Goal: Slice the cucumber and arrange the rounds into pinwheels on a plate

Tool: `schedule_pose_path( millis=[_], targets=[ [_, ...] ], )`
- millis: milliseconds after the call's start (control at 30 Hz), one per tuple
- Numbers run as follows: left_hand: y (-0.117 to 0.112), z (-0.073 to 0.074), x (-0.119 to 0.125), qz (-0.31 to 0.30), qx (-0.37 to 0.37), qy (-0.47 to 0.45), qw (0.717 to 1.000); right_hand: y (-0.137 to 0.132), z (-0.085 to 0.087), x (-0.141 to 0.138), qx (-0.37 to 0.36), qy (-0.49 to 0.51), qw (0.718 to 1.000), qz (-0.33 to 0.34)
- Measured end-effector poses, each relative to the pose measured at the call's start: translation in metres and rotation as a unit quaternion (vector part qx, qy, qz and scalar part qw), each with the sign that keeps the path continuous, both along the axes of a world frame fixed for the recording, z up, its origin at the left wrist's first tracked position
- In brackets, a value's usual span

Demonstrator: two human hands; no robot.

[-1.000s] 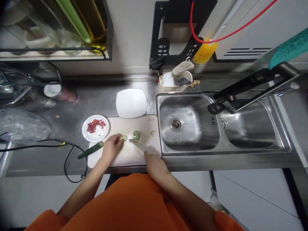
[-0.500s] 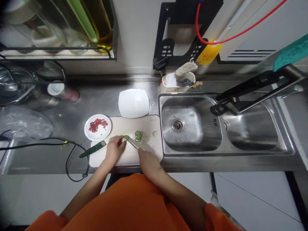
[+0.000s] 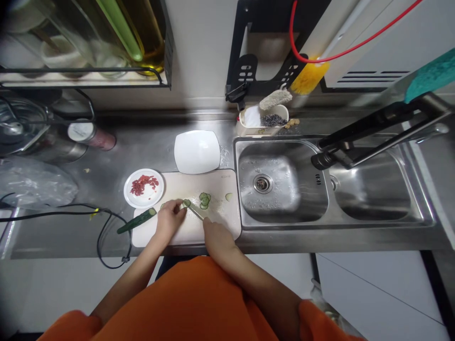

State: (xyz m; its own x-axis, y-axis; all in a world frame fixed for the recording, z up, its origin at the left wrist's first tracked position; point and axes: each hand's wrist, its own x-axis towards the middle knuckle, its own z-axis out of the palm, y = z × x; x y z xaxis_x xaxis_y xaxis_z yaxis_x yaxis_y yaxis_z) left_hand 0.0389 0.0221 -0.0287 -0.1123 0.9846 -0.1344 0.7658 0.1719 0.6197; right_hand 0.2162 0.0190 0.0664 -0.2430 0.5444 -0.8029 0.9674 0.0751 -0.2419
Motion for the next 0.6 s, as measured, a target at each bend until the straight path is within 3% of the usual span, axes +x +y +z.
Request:
schedule_pose_path(
  millis=[267, 433, 600],
  targets=[
    [0.01, 0.009, 0.002, 0.019, -0.045, -0.007, 0.999, -0.013, 0.004, 0.026, -0.035, -0.015, 0.999, -0.008],
    [0.013, 0.014, 0.006, 0.027, -0.077, -0.036, 0.996, -0.022, 0.004, 0.038, -0.019, -0.019, 1.0, -0.009],
    [0.01, 0.025, -0.012, 0.076, -0.108, -0.013, 0.991, -0.02, 0.005, 0.038, -0.023, -0.023, 0.999, 0.002]
  ],
)
